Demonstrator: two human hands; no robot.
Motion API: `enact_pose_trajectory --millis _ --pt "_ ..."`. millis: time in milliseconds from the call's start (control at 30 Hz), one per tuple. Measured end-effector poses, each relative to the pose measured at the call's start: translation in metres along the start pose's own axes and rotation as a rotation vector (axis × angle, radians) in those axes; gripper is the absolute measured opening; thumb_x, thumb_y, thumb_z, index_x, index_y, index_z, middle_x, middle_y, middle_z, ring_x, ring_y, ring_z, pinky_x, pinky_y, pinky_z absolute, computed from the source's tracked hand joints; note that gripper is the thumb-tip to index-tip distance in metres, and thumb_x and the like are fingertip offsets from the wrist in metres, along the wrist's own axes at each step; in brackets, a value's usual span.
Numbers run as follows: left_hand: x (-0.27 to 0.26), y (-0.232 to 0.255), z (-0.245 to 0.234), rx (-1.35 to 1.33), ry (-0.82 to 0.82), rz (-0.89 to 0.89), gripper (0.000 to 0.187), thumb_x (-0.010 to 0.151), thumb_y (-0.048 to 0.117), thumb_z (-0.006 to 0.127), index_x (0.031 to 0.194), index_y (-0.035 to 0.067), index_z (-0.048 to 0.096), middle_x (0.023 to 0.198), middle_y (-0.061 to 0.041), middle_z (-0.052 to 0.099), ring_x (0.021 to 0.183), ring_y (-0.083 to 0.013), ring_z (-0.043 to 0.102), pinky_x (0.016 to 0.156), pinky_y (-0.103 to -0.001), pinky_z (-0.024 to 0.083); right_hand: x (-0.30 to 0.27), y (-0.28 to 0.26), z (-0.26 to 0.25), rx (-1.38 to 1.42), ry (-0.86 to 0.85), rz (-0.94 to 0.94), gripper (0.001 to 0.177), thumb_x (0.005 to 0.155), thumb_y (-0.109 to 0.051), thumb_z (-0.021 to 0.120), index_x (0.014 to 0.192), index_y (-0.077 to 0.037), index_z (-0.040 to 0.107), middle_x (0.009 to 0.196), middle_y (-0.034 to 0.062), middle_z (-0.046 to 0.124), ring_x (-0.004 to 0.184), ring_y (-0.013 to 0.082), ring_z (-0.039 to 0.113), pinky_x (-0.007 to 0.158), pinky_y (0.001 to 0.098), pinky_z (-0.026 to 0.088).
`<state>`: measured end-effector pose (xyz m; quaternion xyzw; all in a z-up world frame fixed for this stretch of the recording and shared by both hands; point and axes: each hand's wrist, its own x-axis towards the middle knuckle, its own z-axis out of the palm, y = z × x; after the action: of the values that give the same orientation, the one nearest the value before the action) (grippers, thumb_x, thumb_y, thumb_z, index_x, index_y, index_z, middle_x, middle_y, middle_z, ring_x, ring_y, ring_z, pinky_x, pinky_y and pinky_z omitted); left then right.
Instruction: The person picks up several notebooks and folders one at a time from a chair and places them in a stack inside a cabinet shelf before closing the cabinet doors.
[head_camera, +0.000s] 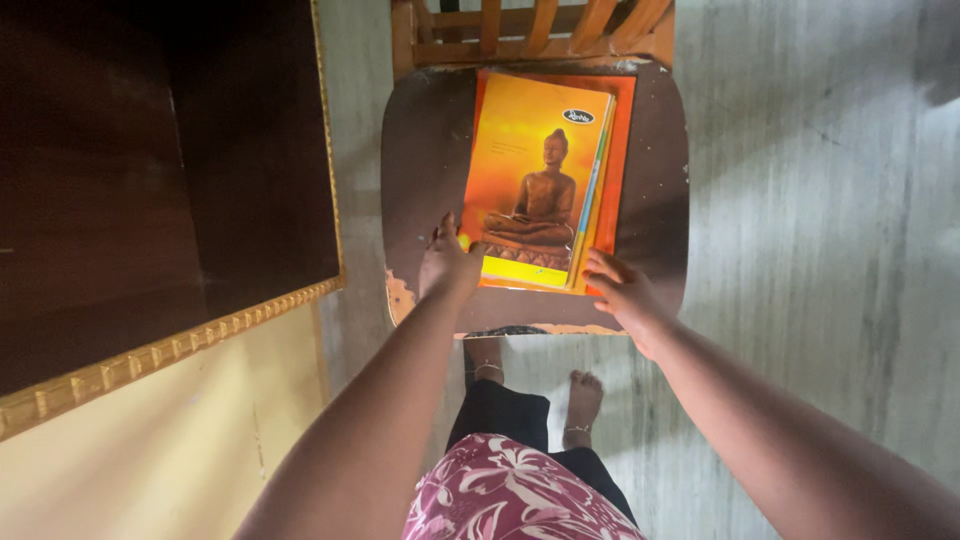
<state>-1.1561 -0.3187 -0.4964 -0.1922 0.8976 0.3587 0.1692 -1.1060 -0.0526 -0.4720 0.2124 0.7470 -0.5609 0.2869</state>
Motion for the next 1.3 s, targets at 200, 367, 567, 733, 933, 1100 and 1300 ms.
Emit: enact_pose_trajectory --millis 200,367,567,733,933,1100,1300 --pt "-0.007 0.002 0.003 -0.016 0.124 0.036 0.067 0.09 0.024 0.071 0.15 0.012 0.042 0.143 -0.009 0.057 0.129 -0.0271 0.058 0.105 -0.041 0.049 -0.004 0.009 0.003 -0.037 -0.007 0.087 0.062 0.096 -0.026 0.056 0.156 -0.024 0.04 0.153 -0.004 0.052 0.134 0.0128 0.054 0.106 0.0392 0.05" --pt "-0.011 -0.004 0.005 -0.011 0.174 0.03 0.066 0.084 0.017 0.072 0.147 0.016 0.051 0.125 -0.005 0.069 0.117 -0.0251 0.066 0.099 -0.041 0.053 -0.013 0.02 0.004 0.042 -0.021 0.064 0.065 0.093 -0.025 0.06 0.155 -0.021 0.043 0.15 -0.0007 0.056 0.133 0.013 0.056 0.103 0.0408 0.049" --pt "-0.019 0.003 0.006 -0.191 0.03 -0.046 0.052 0.08 0.023 0.072 0.132 0.022 0.065 0.11 -0.007 0.076 0.102 -0.0244 0.073 0.09 -0.04 0.056 -0.031 0.017 -0.008 0.1 0.009 0.084 0.064 0.096 -0.029 0.057 0.157 -0.021 0.04 0.151 0.0014 0.056 0.135 0.0171 0.057 0.105 0.0404 0.049" --pt "-0.042 0.021 -0.005 -0.314 -0.007 -0.104 0.049 0.079 0.026 0.069 0.128 0.024 0.065 0.104 -0.006 0.077 0.096 -0.0235 0.074 0.086 -0.041 0.056 -0.053 0.012 -0.029 0.205 0.041 0.059 0.062 0.098 -0.032 0.056 0.157 -0.018 0.041 0.152 0.0054 0.055 0.136 0.0202 0.058 0.104 0.0403 0.05" --pt "-0.098 0.042 -0.024 -0.514 -0.067 0.029 0.046 0.085 0.023 0.063 0.13 0.021 0.057 0.097 -0.006 0.074 0.088 -0.0196 0.069 0.079 -0.036 0.052 -0.082 -0.003 -0.049 0.242 0.089 0.031 0.062 0.098 -0.035 0.055 0.156 -0.019 0.041 0.151 0.0075 0.056 0.135 0.0213 0.058 0.105 0.0404 0.05" --pt "-0.148 0.073 -0.063 -0.791 -0.249 -0.069 0.038 0.086 0.018 0.059 0.124 0.017 0.059 0.083 -0.002 0.063 0.072 -0.0131 0.051 0.065 -0.032 0.04 -0.11 -0.024 -0.063 0.271 0.168 0.088 0.061 0.099 -0.042 0.054 0.154 -0.017 0.044 0.149 0.0071 0.059 0.135 0.0204 0.058 0.105 0.0431 0.05" --pt "-0.201 0.113 -0.103 -1.035 -0.352 0.117 0.038 0.086 0.013 0.057 0.124 0.017 0.059 0.079 0.001 0.055 0.072 -0.0086 0.051 0.067 -0.027 0.043 -0.16 -0.056 -0.079 0.529 0.019 0.048 0.057 0.103 -0.045 0.042 0.15 -0.013 0.047 0.145 0.0116 0.061 0.127 0.029 0.061 0.107 0.0456 0.051"
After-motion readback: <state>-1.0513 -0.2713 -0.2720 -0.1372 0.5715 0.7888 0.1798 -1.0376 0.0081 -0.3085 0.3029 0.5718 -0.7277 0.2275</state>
